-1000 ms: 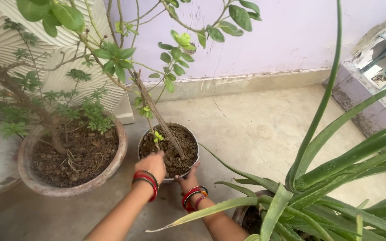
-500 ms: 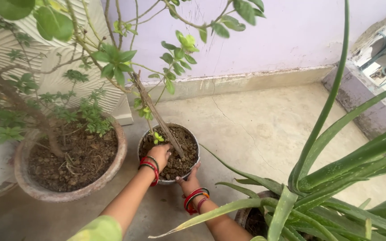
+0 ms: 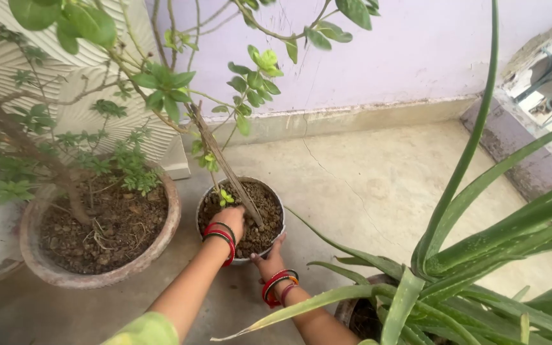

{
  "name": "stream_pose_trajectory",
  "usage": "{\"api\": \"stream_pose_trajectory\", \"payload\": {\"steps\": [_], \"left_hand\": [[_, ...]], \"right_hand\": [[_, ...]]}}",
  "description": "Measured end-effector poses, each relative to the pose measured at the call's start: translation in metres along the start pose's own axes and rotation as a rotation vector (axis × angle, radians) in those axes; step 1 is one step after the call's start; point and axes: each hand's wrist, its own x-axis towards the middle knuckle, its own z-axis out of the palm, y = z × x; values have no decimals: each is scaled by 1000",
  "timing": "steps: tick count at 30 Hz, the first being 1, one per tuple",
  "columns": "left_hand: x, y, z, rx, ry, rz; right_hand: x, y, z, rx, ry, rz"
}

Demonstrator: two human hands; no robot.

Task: Sweeping the balcony floor and then tending to various potted plants by checking them and spraying them with water.

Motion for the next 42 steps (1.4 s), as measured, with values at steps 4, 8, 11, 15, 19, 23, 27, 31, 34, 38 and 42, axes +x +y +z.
{"api": "stream_pose_trajectory", "payload": {"steps": [4,8,11,15,19,23,27,31,34,38,42], "left_hand": [[28,-24,34,87,6,-41],[42,-27,57,134,86,8],[27,-15,49,-242,211,-123],[25,-28,51,-339,419,-72],[0,-12,18,-132,253,-85],[9,-8,10,130,182,-114],[47,-29,32,104,56,-208],[27,-26,14,-55,103,-80],[22,-34,30,71,19,19],[70,-49,61,-31,168,-72],[89,-29,70,-774,153,-433]], "right_hand": [[-5,-8,-2,-37,13,42],[-8,-11,-3,-15,0,34],[-2,-3,-1,-2,-1,26],[-6,-7,-1,-21,7,47],[-5,-5,0,-16,14,24],[-10,-12,0,-15,6,59],[-12,-15,-5,-38,-19,66],[-3,-12,-1,-25,16,13],[-4,-5,-2,-21,10,29],[-14,-15,-4,-24,-13,58],[-10,-13,-4,-20,-23,59]]}}
